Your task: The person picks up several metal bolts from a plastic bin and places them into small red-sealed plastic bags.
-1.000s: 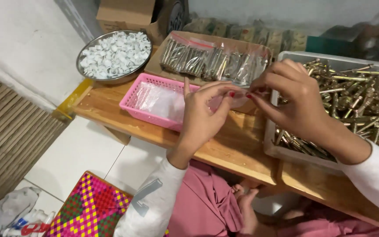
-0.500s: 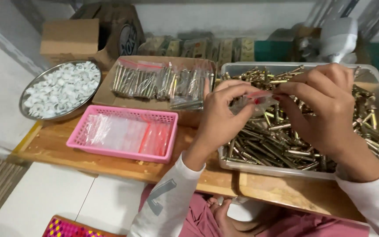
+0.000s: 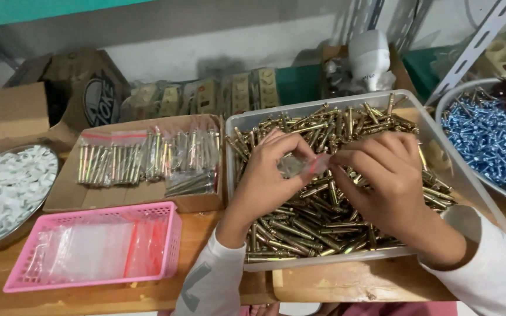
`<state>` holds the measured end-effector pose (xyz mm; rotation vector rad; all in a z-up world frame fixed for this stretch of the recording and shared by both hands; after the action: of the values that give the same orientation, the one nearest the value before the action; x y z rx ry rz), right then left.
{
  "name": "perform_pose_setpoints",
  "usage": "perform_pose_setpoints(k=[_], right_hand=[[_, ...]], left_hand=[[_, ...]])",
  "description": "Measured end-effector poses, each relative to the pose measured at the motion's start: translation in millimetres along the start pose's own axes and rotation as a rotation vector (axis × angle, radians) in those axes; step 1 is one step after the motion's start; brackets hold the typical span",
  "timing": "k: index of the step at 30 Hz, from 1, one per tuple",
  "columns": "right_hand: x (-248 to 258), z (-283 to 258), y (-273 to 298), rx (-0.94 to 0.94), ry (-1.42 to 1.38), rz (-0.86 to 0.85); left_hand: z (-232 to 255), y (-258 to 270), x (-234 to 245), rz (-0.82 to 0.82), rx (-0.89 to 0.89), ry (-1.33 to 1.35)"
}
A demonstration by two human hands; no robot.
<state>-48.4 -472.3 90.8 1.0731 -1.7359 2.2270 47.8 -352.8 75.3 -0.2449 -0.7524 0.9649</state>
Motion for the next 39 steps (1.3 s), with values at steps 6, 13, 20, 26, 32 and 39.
perform_pose_setpoints(k=[6,13,20,26,32,39], right_hand=[[-5.1,-4.0,7.6,-0.014,-0.051,-0.045],[-7.4,-1.6,11.1,-0.067,-0.087,-0.062],[-9.0,3.0,10.8,-0.096,-0.259,-0.042],[-11.3,-1.3,14.9,-0.074,-0.374,-0.045],[-13.2,4.2,20.5,-0.146,-0.299,-0.068],[-11.5,23.3,24.8,-0.434,-0.353,-0.023]], left_hand=[[-14.3,1.2,-16.4,-0.208,0.086,0.145],[-40.7,6.8,-27.8,-0.247,0.182,0.266],[-46.8,8.3,-20.7,-0.177,0.194,0.359],[-49.3,12.1,-18.6,-0.18,0.2,0.507],[-47.4,10.6,-16.7,-0.173,0.188,0.465],[-50.0,16.3,-37.5,-0.476,0.287,0.249]])
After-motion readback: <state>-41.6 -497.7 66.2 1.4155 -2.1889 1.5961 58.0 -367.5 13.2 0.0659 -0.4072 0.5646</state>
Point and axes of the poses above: each hand's wrist, its own y-axis away from the middle knuckle, its own x-axis out of the back of the hand, z = x × y, the point moved 7 cm from there along -y, towards the middle knuckle, and after that the axes turned 8 degrees about x, right-handed, at the moved point
